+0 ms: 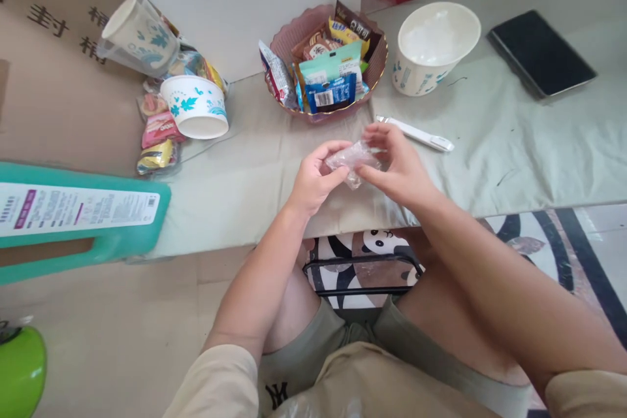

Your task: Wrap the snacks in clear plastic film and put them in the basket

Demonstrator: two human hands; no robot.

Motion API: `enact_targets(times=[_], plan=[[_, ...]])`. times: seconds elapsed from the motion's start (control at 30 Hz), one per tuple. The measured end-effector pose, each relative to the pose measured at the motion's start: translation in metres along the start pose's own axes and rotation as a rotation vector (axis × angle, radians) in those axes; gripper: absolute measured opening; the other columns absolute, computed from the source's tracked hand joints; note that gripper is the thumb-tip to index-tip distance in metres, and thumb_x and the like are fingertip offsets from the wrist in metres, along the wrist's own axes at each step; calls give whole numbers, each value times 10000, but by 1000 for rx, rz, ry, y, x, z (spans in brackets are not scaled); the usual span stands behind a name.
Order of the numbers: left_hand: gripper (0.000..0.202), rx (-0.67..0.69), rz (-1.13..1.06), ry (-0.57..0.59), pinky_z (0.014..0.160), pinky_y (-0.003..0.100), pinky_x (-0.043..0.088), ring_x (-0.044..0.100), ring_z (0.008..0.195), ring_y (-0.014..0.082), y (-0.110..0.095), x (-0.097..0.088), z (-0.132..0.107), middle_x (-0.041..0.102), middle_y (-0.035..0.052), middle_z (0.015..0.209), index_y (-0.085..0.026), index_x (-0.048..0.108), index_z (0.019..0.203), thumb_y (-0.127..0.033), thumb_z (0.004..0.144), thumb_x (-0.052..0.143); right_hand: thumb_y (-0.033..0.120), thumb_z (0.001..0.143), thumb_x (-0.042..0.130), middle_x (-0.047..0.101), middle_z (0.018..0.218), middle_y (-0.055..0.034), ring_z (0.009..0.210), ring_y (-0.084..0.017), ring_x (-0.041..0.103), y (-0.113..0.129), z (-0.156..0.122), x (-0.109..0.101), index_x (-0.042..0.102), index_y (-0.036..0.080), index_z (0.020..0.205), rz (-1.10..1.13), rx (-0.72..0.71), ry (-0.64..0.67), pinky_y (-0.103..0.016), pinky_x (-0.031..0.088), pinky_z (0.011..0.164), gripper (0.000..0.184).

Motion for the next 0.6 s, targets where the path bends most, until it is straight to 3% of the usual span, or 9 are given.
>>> enact_targets(times=[0.07, 0.13, 0.23, 0.33, 0.43, 0.5, 0.6], plan=[[517, -16, -59, -33, 872, 292, 564, 705, 971, 178, 1, 2, 3, 747, 28, 1075, -241, 677, 1078, -418, 647, 902, 342, 712, 720, 634, 837, 0, 749, -163, 566, -6, 4, 8, 576, 226, 892, 25, 67, 96, -326, 431, 689, 258], [520, -52, -64, -61, 819, 286, 555, 692, 892, 161, 3, 5, 7, 737, 16, 992, -234, 655, 1011, -479, 634, 917, 358, 732, 693, 561, 706, 32, 652, -133, 495, -6, 9, 8, 537, 225, 797, 70, 107, 100, -305, 375, 630, 215], [454, -35, 9, -96, 735, 305, 529, 641, 763, 150, 2, 7, 10, 684, -10, 834, -239, 606, 893, -541, 687, 875, 378, 711, 712, 538, 695, 42, 642, -121, 469, 3, 17, 2, 512, 231, 776, 239, 89, 53, -296, 370, 624, 256], [359, 101, 144, -153, 640, 327, 483, 563, 653, 150, -13, 0, 9, 596, -36, 725, -273, 550, 831, -499, 760, 820, 411, 729, 722, 537, 689, 44, 630, -118, 473, 10, 23, -6, 516, 236, 783, 398, 96, 44, -293, 396, 620, 276], [318, 248, 282, -212, 564, 310, 384, 456, 572, 129, -41, -6, 11, 503, -51, 658, -268, 521, 761, -401, 780, 810, 382, 804, 654, 544, 679, 39, 625, -115, 488, 12, 26, -25, 514, 237, 770, 445, 99, -35, -288, 421, 624, 204], [329, 356, 423, -265, 548, 294, 315, 380, 551, 110, -71, -2, 18, 445, -54, 632, -244, 498, 690, -310, 766, 811, 357, 841, 610, 525, 668, 39, 608, -111, 481, 10, 27, -39, 497, 239, 757, 447, 113, -113, -283, 413, 606, 184], [351, 541, 661, -311, 562, 301, 286, 342, 568, 124, -128, 32, 43, 385, -49, 611, -233, 433, 621, -140, 742, 749, 358, 874, 592, 476, 661, 43, 594, -105, 459, 7, 30, -57, 470, 243, 763, 447, 128, -209, -274, 402, 587, 200]])
Point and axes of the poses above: each hand's wrist, its own z-axis towards the middle knuckle, its own x-axis out of the palm, y = z × x, the point moved 9 cm from there along z, towards the middle knuckle
